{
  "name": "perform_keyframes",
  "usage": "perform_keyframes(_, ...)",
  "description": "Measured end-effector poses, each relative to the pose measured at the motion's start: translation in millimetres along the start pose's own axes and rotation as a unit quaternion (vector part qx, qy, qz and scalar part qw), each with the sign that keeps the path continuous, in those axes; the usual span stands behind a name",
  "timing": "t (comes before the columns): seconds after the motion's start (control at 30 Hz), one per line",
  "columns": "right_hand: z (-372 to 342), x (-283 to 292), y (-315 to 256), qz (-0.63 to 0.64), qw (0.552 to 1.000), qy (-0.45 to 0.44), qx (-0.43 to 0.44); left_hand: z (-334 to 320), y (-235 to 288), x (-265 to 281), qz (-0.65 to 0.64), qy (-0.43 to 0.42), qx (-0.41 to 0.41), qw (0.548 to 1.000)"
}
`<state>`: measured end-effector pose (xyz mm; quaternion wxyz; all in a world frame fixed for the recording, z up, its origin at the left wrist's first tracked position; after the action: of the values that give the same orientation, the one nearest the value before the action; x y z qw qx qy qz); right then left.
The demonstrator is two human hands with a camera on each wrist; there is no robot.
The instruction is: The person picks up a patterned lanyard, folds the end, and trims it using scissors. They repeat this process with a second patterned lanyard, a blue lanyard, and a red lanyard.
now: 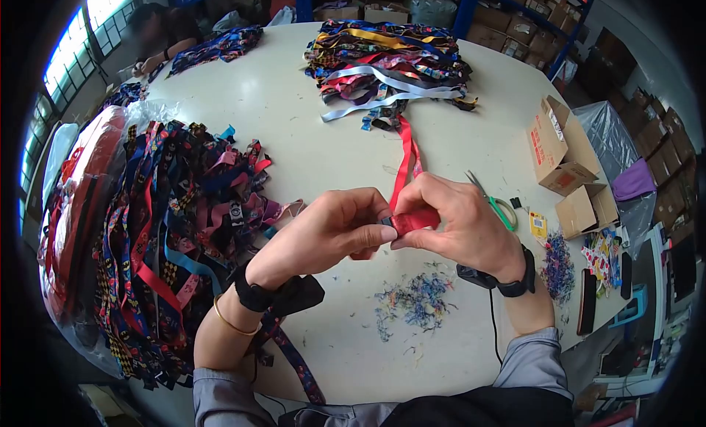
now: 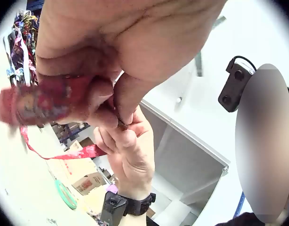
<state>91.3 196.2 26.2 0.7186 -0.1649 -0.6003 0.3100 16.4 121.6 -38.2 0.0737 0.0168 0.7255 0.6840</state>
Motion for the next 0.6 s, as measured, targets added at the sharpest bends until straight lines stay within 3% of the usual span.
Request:
perform_keyframes(0.13, -4, 3, 14, 0.097, 0.994, -0.02, -0.034, -1, 7, 3, 0.073, 0.003, -0.01, 0.997)
perform_keyframes(0.23, -3, 5, 13, 0.043, 0.999, -0.024, 0.023, -1, 4, 0, 0.06, -0.007, 0.019, 0.998)
perform_keyframes(0.43, -5, 3, 32, 0.166, 0.985, -0.024, -0.047, 3, 5, 1, 0.057, -0.027, -0.012, 0.998)
perform_keyframes(0.53, -5, 5, 34, 0.133, 0.99, -0.033, -0.04, 2, 6, 3, 0.063, -0.021, -0.005, 0.998)
perform_keyframes(0.6, -7, 7, 44, 0.166, 0.981, -0.037, -0.094, 3, 4, 6, 0.065, -0.007, -0.017, 0.998)
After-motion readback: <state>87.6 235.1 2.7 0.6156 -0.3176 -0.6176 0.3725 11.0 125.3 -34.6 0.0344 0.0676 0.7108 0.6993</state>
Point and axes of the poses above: each hand's wrist, its own z-axis towards the middle knuckle, its own x-axis out of the back of the hand, y = z × x, the point moved 9 cm from there along z, towards the middle knuckle, and after that the axes turned 14 degrees about -y, right-handed, at the moved point
